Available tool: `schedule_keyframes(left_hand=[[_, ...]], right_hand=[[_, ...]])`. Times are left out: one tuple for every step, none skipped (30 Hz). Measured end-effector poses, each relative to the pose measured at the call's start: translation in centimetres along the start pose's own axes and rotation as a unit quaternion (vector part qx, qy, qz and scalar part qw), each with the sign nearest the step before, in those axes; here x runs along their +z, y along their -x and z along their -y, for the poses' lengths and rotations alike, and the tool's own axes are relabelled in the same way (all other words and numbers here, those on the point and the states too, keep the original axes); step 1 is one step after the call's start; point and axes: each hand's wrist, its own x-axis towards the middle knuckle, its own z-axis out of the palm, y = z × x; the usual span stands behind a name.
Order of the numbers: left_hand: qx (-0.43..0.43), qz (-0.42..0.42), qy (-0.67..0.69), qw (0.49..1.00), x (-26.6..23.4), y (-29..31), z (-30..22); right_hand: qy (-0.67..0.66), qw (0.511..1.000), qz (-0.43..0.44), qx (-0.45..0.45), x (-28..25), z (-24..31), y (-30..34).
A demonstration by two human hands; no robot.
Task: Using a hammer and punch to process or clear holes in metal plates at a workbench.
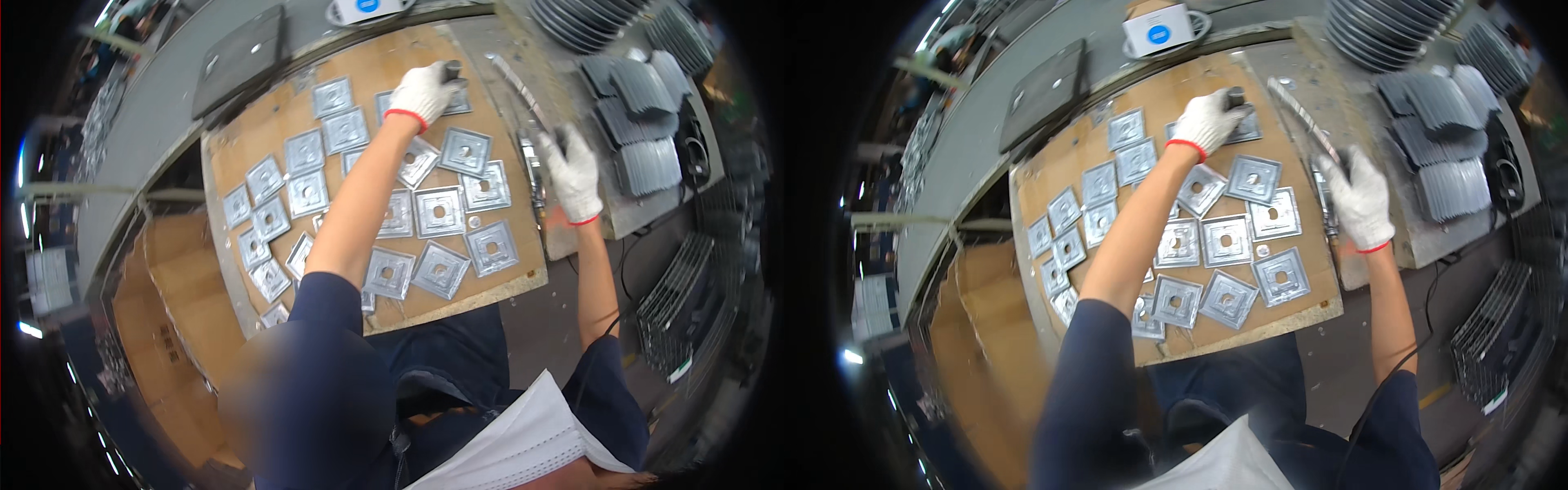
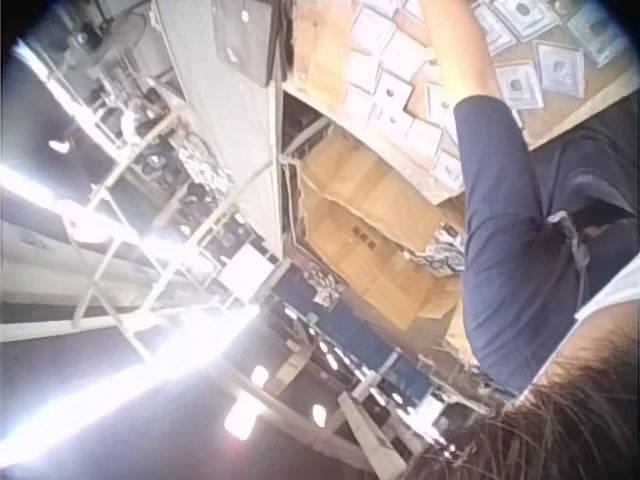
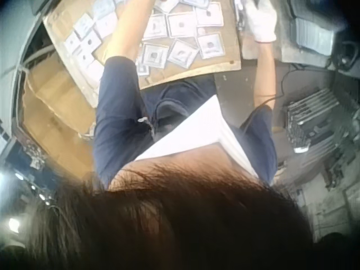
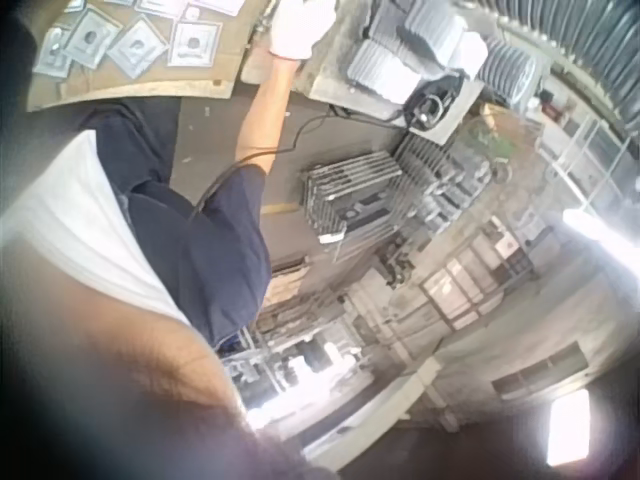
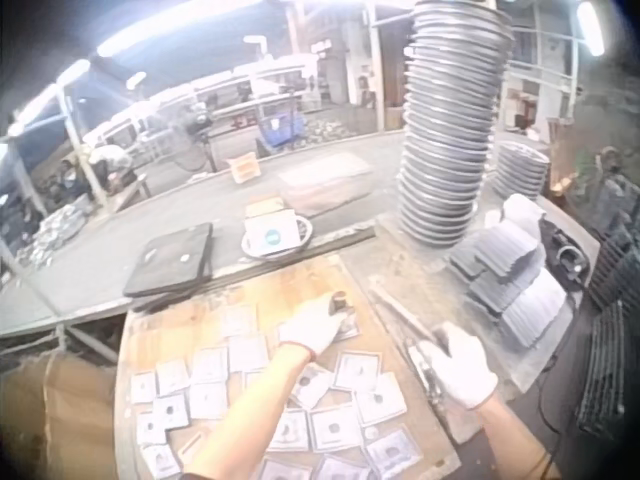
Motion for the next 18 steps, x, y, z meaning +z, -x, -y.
schedule_keyframes(left_hand=[[-0.003,0.003,-0.004,1.000,-0.1,0.0,-0.1],[-0.004,0.007,-0.007,1.000,-0.2,0.0,-0.1],[0.000,0.002,0.012,1.000,-0.2,0.2,0.2],[-0.005,-0.004,0.009,1.000,-0.3,0.2,0.2],[-0.009,-0.003,0.009,1.000,-0.3,0.2,0.0],[-0.012,-0.001,0.009,1.000,-0.3,0.2,0.0],[-0.024,0.015,0.029,0.999,-0.5,0.3,0.0],[-0.025,0.012,0.030,0.999,-0.3,0.2,0.3],[-0.006,-0.006,0.023,1.000,0.1,0.3,0.6],[0.013,-0.024,0.013,1.000,0.2,0.1,0.9],[0.016,-0.022,0.015,1.000,0.2,0.2,0.6],[0.012,-0.009,0.020,1.000,0.3,0.3,0.3],[0.004,0.003,0.024,1.000,0.2,0.5,0.3],[0.004,0.004,0.025,1.000,0.0,0.4,0.4],[-0.001,0.007,0.027,1.000,-0.3,0.2,0.4],[-0.004,0.010,0.029,1.000,-0.5,-0.1,0.4],[-0.011,0.017,0.031,0.999,-0.7,-0.1,0.5],[-0.012,0.018,0.031,0.999,-0.8,0.0,0.6]], right_hand=[[-0.046,0.997,-0.034,-0.058,0.1,2.2,-0.9],[-0.089,0.996,-0.005,-0.018,-0.1,4.1,-2.0],[-0.086,0.995,-0.010,-0.042,-0.2,5.8,-3.1],[-0.082,0.994,-0.021,-0.066,0.1,7.2,-4.0],[-0.083,0.994,-0.018,-0.069,1.0,8.0,-4.7],[-0.086,0.991,-0.037,-0.092,1.9,8.8,-5.5],[-0.088,0.988,-0.054,-0.114,2.7,9.2,-6.1],[-0.087,0.988,-0.053,-0.117,3.4,9.4,-6.4],[0.059,0.994,0.018,-0.086,4.3,9.1,-6.6],[0.202,0.974,0.087,-0.053,5.5,8.5,-7.1],[0.241,0.958,0.142,-0.061,5.9,7.5,-7.9],[0.242,0.958,0.139,-0.057,5.6,6.4,-8.0],[0.203,0.969,0.126,-0.061,5.2,6.6,-7.7],[0.164,0.978,0.112,-0.065,4.6,7.0,-7.4],[0.120,0.985,0.094,-0.075,4.0,7.5,-7.5],[0.120,0.986,0.092,-0.074,3.1,8.3,-7.2],[0.099,0.989,0.080,-0.075,2.2,8.8,-7.0],[0.077,0.992,0.067,-0.077,1.6,9.1,-6.7]])
